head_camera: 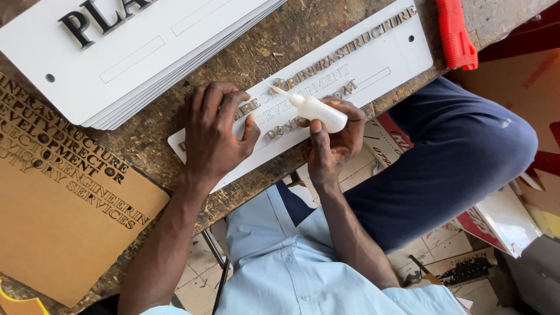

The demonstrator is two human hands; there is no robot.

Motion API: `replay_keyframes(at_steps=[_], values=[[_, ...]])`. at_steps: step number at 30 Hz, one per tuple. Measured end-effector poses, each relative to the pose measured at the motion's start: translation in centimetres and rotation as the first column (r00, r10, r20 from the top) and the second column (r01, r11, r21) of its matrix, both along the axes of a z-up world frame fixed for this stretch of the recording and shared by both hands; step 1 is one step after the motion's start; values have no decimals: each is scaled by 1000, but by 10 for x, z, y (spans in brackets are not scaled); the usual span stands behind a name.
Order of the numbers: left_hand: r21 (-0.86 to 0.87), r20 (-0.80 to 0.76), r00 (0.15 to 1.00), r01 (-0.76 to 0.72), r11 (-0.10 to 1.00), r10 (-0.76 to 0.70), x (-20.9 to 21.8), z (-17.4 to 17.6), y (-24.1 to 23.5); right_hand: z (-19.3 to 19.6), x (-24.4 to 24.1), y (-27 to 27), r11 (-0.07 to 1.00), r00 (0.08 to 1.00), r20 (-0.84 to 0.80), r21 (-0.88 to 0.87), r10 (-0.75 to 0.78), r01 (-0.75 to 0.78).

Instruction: Applying glue to acrylic letters and mounting them onto a sign board

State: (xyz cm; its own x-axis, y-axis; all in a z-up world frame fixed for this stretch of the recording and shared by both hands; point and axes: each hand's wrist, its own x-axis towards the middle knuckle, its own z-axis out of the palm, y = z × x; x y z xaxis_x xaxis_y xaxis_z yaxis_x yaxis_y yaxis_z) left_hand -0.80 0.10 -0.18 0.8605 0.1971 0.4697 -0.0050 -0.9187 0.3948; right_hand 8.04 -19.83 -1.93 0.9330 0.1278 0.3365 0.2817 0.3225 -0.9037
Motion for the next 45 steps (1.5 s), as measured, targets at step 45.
replay_keyframes(at_steps=[45], values=[[-165, -26, 992, 118, 979, -124, 27, 20, -4, -7, 13, -16, 995, 994, -104, 98, -18, 29]])
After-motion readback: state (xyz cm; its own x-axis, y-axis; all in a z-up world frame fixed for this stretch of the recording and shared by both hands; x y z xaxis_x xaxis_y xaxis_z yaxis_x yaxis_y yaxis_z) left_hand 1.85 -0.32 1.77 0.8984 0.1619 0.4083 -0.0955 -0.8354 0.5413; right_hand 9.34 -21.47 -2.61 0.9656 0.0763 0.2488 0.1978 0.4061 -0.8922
